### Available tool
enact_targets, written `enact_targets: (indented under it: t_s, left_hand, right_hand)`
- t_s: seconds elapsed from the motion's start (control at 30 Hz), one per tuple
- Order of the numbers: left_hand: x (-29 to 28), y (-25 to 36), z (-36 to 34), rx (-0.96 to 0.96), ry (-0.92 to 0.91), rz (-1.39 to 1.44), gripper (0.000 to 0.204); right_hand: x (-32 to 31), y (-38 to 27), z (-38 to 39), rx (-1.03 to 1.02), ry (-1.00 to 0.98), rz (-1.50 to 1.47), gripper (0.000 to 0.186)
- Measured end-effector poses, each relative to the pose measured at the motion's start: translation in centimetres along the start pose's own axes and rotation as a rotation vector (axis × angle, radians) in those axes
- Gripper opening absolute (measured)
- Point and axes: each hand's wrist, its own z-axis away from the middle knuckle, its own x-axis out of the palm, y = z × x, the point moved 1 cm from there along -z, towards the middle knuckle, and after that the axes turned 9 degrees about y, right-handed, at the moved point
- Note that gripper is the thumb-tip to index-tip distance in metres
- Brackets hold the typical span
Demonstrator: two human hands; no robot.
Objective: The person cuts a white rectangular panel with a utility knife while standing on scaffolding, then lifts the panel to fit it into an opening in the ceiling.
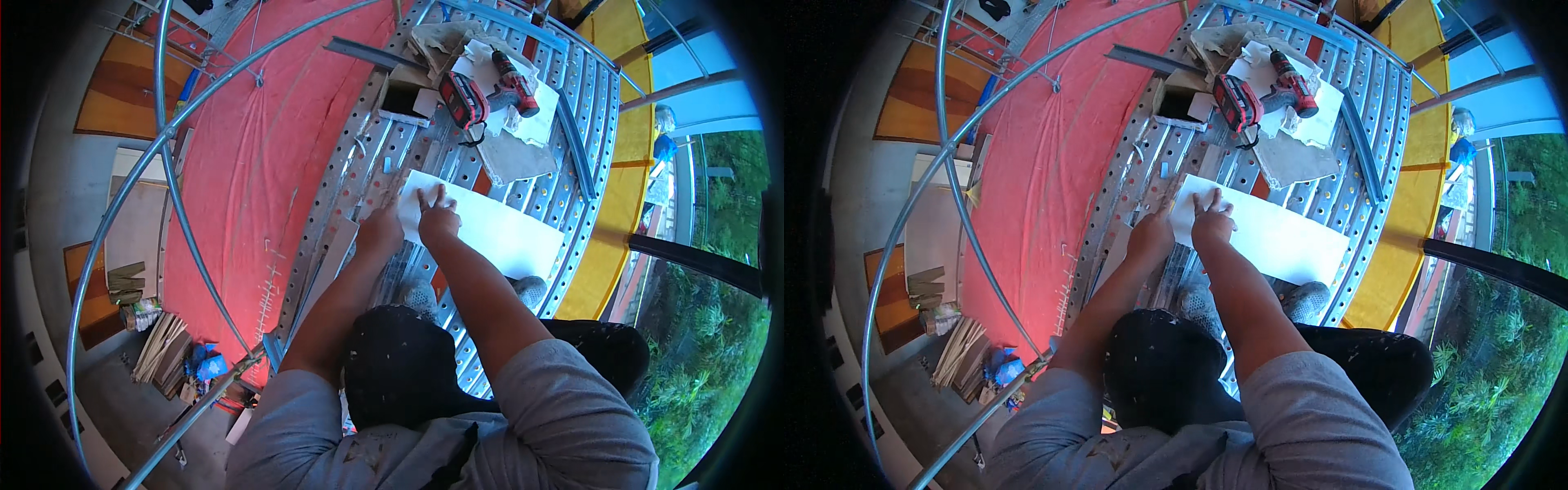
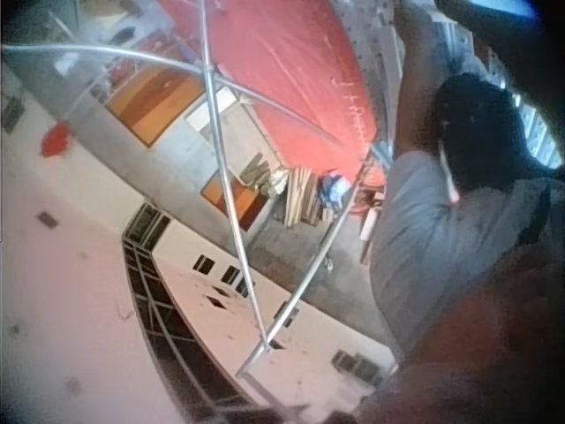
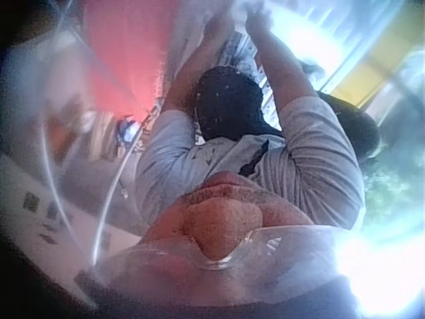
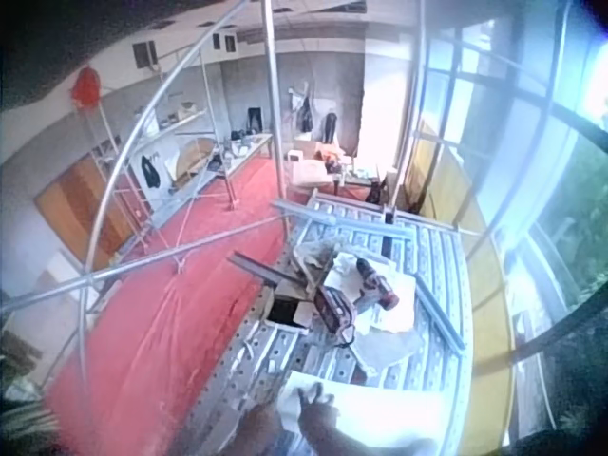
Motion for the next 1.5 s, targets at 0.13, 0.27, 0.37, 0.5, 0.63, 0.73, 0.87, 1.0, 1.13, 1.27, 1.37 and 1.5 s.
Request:
enact_targets:
  t_s: [0.13, 0.27, 0.37, 0.5, 0.63, 0.73, 0.87, 1.0, 1.13, 1.27, 1.37, 1.5]
  left_hand:
    - [0.4, 0.0, 0.4, 0.077, 0.076, 0.031, 0.048]
    - [1.7, 0.1, -0.6, 0.090, 0.117, 0.013, 0.049]
    - [2.3, -0.6, -1.2, 0.057, 0.083, 0.012, 0.048]
    - [2.0, -0.3, -1.8, 0.160, 0.153, 0.045, 0.048]
    - [1.9, -0.1, -1.4, 0.103, 0.057, -0.013, 0.048]
    - [2.3, -0.6, -0.2, 0.119, 0.135, 0.002, 0.049]
    - [2.9, -0.8, 0.0, 0.096, 0.155, -0.033, 0.051]
    - [2.5, 0.0, -0.2, 0.122, 0.152, -0.017, 0.054]
    - [2.6, -0.3, -0.7, 0.113, 0.143, -0.023, 0.052]
    - [2.5, -1.1, -1.0, 0.133, 0.135, 0.017, 0.052]
    - [2.5, -0.7, 0.0, 0.103, 0.105, -0.015, 0.052]
    - [2.3, -0.1, 0.2, 0.066, 0.118, -0.032, 0.051]
  right_hand:
    - [0.3, 0.1, -0.2, -0.002, -0.002, 0.005, 0.078]
    - [0.1, 0.1, 0.0, -0.040, 0.052, 0.056, 0.077]
    - [0.2, -0.4, 0.3, -0.048, 0.040, 0.058, 0.078]
    - [0.2, 0.1, -0.4, -0.024, 0.042, 0.100, 0.079]
    - [0.3, 0.2, 0.0, -0.024, 0.029, 0.063, 0.077]
    - [0.3, 0.2, -0.1, -0.005, 0.017, 0.012, 0.074]
    - [0.2, -0.1, 0.1, -0.028, 0.002, 0.054, 0.078]
    - [0.6, 0.0, 0.0, -0.024, 0.039, 0.053, 0.077]
    - [0.6, -0.2, -0.4, -0.013, 0.044, 0.044, 0.075]
    - [0.2, 0.0, -0.3, -0.028, 0.059, 0.051, 0.076]
    - [0.5, 0.0, 0.3, -0.033, 0.028, 0.059, 0.076]
    - [0.2, 0.1, 0.0, -0.038, 0.054, 0.058, 0.077]
